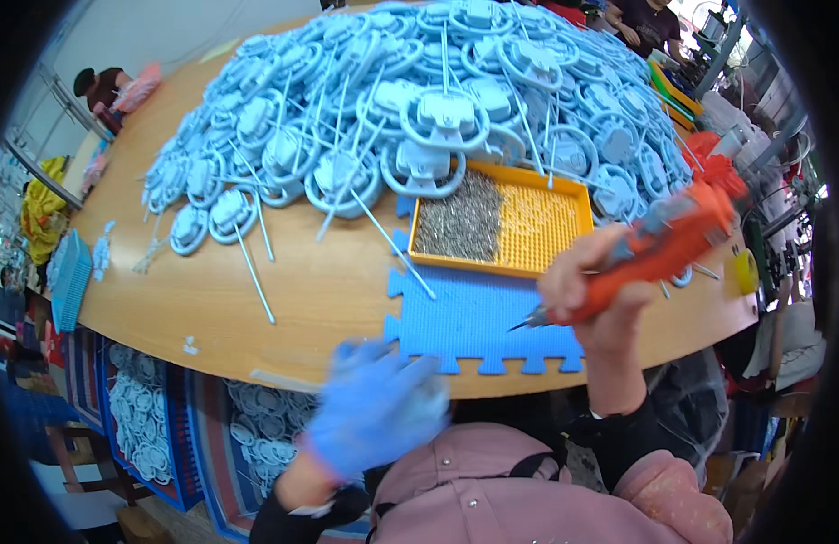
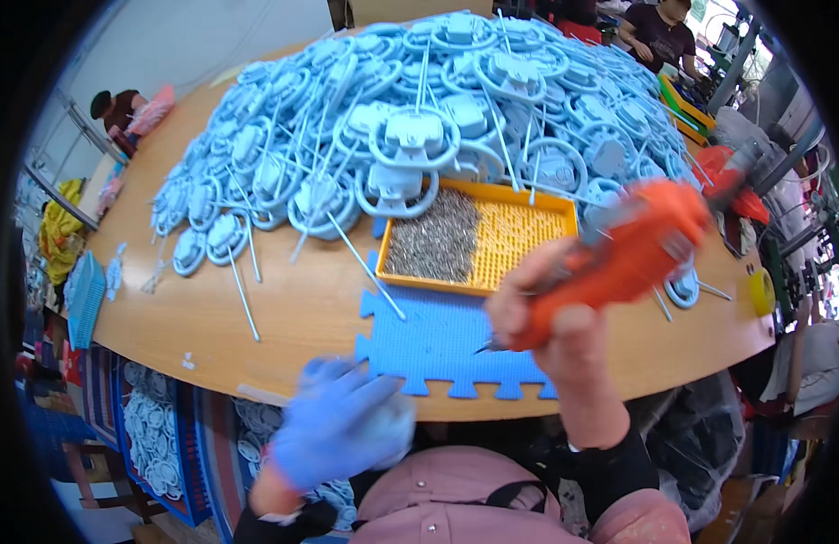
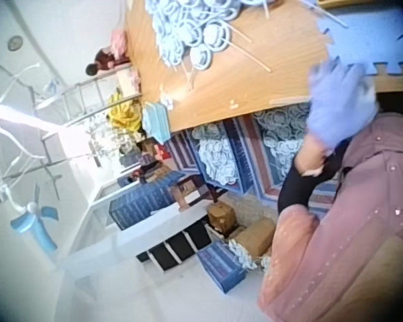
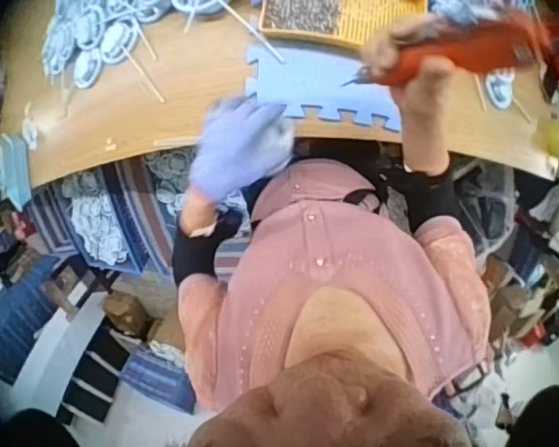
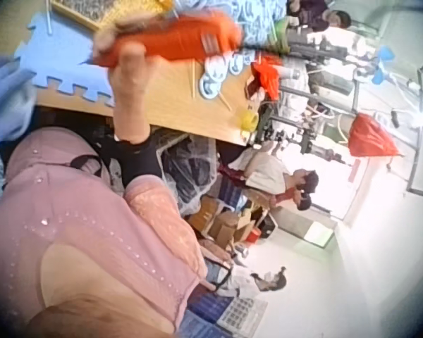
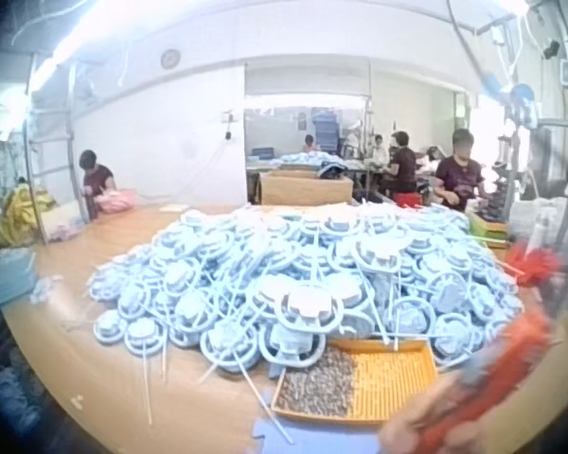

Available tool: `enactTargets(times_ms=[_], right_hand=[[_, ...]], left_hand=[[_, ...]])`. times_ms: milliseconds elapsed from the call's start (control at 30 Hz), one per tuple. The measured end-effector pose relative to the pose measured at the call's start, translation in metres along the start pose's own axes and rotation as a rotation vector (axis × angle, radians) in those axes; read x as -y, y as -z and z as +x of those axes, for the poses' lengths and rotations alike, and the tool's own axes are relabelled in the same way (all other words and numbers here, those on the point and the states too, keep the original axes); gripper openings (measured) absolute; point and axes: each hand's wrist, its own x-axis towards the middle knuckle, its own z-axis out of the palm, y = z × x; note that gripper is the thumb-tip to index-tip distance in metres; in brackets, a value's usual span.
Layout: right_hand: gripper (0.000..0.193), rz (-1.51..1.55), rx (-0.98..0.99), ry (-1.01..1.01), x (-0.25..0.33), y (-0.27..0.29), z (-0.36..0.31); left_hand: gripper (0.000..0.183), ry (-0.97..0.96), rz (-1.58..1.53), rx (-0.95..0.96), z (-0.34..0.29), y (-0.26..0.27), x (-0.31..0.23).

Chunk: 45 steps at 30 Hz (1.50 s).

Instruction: Using an electric screwdriver to fasten screws into blue circular plastic components on a factory assembly line.

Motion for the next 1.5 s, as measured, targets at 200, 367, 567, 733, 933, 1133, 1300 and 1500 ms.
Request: enactTargets(times_ms=[200, 367, 567, 733, 933, 1133, 1300, 1500], right_hand=[[0.044, 0.028, -0.122, 0.169, -0.007, 0.035, 0.042], [0.046, -0.096, -0.162, 0.210, -0.010, 0.058, 0.061], [0.052, -0.231, -0.267, 0.173, -0.023, 0.088, 0.059], [0.039, -0.068, -0.250, 0.221, -0.034, 0.085, 0.070], [0.045, -0.200, -0.236, 0.151, -0.037, 0.089, 0.071], [0.044, -0.210, -0.208, 0.138, -0.035, 0.086, 0.068], [0.047, -0.255, -0.253, 0.185, -0.030, 0.074, 0.068], [0.060, -0.238, -0.190, 0.184, 0.005, 0.026, 0.053]], left_hand=[[0.093, 0.320, 0.457, -0.421, 0.070, 0.038, 0.095], [0.094, 0.515, 0.395, -0.063, 0.163, 0.036, 0.130], [0.081, 0.353, 0.214, -0.057, 0.143, 0.033, 0.157], [0.074, 0.182, 0.277, -0.210, 0.066, 0.039, 0.140], [0.073, 0.164, 0.192, -0.135, 0.032, 0.019, 0.099], [0.064, -0.111, 0.077, -0.077, 0.037, -0.010, 0.056], [0.059, -0.269, 0.000, -0.016, 0.062, -0.013, 0.033], [0.086, -0.041, 0.032, -0.143, 0.058, -0.022, 0.024]])
